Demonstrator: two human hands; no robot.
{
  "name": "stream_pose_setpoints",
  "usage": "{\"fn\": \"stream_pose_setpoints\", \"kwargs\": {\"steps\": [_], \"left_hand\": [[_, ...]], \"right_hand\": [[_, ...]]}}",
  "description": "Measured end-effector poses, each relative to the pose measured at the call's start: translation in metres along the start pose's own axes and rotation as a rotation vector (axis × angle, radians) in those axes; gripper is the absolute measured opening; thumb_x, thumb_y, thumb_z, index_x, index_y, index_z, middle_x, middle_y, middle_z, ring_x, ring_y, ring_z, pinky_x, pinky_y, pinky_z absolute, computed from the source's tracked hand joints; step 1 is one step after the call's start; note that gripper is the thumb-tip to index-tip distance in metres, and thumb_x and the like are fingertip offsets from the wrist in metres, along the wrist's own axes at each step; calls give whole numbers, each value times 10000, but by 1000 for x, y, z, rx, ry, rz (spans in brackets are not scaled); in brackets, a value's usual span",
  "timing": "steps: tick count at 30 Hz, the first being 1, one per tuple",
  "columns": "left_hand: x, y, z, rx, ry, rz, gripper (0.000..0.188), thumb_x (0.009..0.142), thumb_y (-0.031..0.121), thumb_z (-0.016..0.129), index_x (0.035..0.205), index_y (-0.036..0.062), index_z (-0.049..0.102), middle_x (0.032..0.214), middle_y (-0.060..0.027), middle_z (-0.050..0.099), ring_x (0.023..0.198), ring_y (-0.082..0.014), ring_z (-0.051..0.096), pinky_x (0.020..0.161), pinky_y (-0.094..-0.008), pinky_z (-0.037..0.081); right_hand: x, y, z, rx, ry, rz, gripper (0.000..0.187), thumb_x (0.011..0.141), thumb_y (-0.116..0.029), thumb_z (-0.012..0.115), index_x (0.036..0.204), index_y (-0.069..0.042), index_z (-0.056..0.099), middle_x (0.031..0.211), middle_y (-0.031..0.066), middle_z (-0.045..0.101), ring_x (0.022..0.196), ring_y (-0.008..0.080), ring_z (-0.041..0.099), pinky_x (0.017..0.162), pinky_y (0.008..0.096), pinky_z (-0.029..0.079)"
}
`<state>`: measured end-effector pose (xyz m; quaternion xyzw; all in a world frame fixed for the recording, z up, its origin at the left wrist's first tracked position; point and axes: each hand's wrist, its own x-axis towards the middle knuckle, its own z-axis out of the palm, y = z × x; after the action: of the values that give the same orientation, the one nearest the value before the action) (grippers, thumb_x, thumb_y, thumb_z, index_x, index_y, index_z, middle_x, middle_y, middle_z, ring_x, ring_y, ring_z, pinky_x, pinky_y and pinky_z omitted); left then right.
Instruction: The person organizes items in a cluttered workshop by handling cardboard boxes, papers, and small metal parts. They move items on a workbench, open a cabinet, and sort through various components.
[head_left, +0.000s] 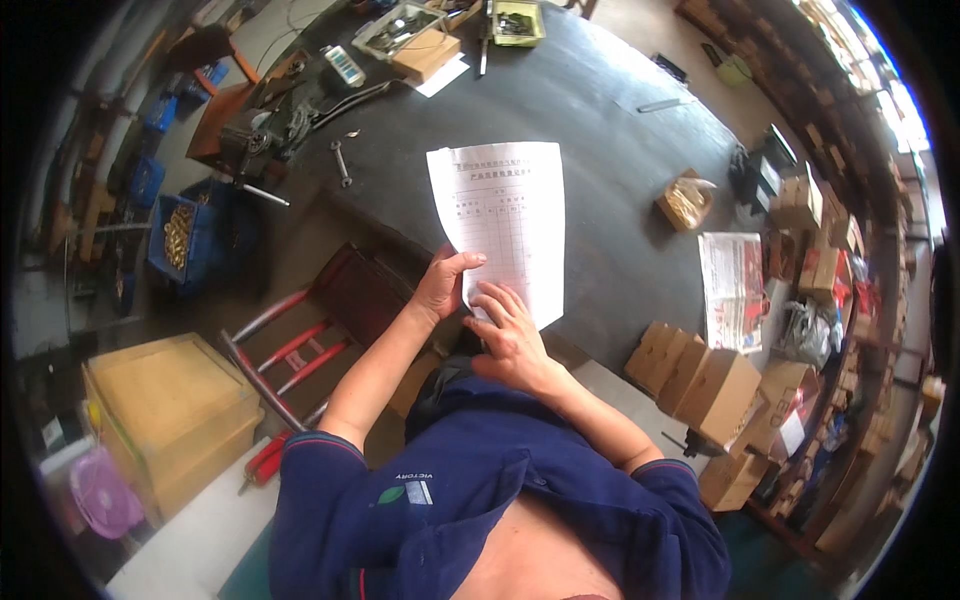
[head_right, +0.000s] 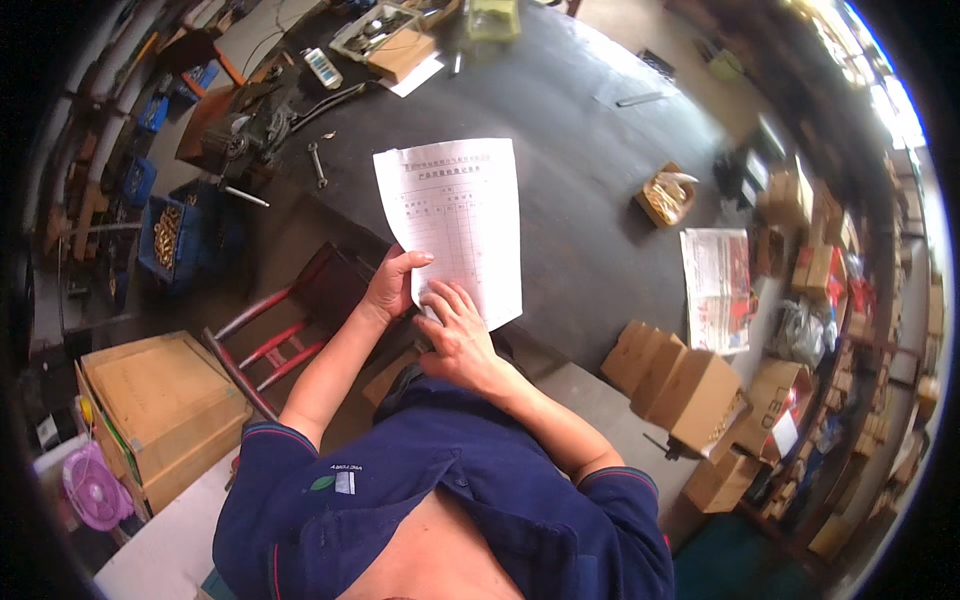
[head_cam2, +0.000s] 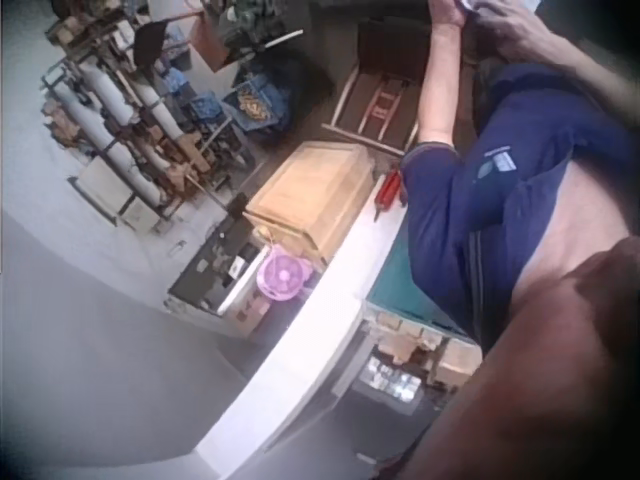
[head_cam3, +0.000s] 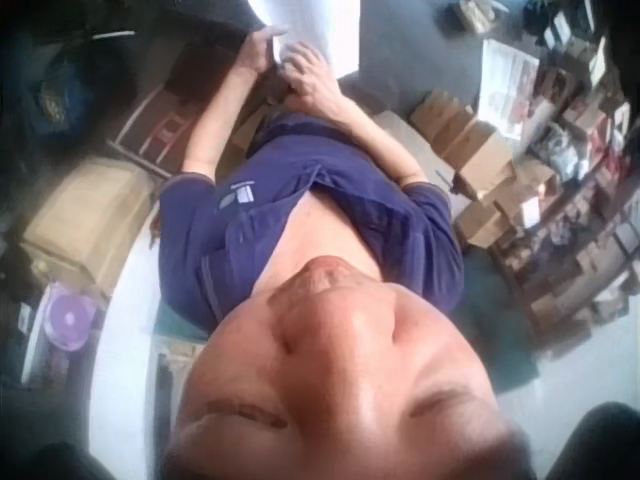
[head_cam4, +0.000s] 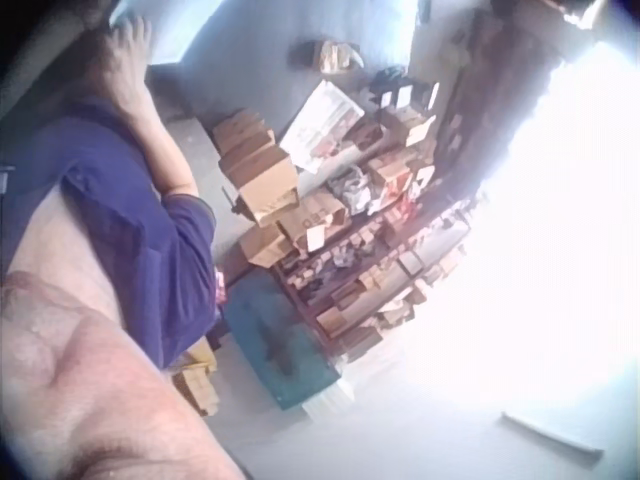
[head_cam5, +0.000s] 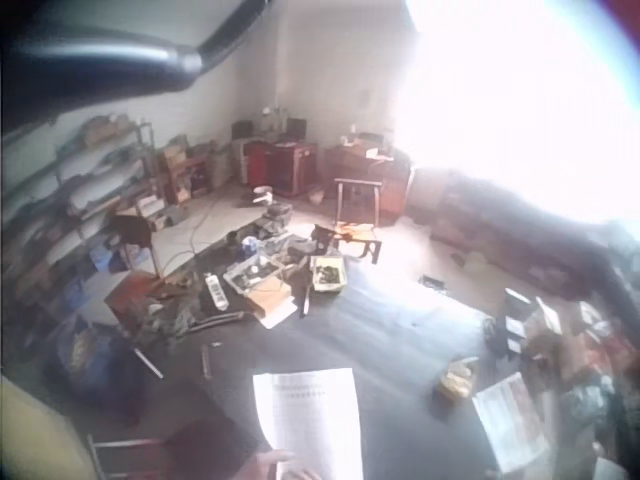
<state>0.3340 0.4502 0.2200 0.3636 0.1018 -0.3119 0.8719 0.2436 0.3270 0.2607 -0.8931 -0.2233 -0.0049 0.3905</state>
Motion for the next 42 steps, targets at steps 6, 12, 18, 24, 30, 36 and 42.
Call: {"fn": "stream_pose_setpoints", "kwargs": {"steps": [6,12,18,24,30,36,42], "left_hand": [[-53,-26,57,139,-130,2,331,708,-14,486,1038,-34,511,929,-115,579,833,-198,581,746,-303,489],[-119,-97,146,209,-485,-172,316,710,-20,500,1025,-29,533,936,-127,605,799,-190,608,728,-314,502],[-193,-256,220,539,-717,-280,277,739,-9,497,1009,-46,548,904,-102,616,789,-147,593,706,-285,491],[-261,-418,308,725,-955,-452,227,757,-3,490,961,-31,585,869,-75,621,760,-125,581,687,-279,487],[-314,-524,360,923,-1314,-263,306,753,-13,444,1045,-7,537,781,-75,619,688,-127,580,634,-264,460],[-332,-586,405,1086,-1634,-144,375,749,42,488,1124,38,493,704,-197,587,599,-285,599,582,-315,459],[-289,-644,445,1026,-1581,-512,245,808,193,537,928,-14,596,673,-73,608,630,-102,548,610,-282,445]], "right_hand": [[-107,-31,-57,11,558,3,480,441,-112,569,911,-20,608,1176,183,459,1128,338,423,918,428,349],[-257,-27,-81,1310,756,390,971,541,-437,696,1351,-150,244,1324,186,307,1191,317,354,958,438,311],[-400,-60,-94,1315,1204,138,902,582,-386,674,1284,13,272,1201,174,435,1062,281,482,896,391,404],[-585,-98,-107,770,1730,169,565,634,-202,549,1094,114,459,1031,162,556,927,249,558,806,346,464],[-715,-120,-111,545,2069,421,402,634,-47,404,975,124,530,968,141,581,851,221,564,796,298,443],[-811,-89,-100,681,2210,595,375,645,-26,368,950,122,529,910,144,584,810,233,568,753,304,463],[-869,-45,-142,669,2438,664,419,636,-54,398,1007,111,500,960,161,568,842,274,571,774,357,474]]}}
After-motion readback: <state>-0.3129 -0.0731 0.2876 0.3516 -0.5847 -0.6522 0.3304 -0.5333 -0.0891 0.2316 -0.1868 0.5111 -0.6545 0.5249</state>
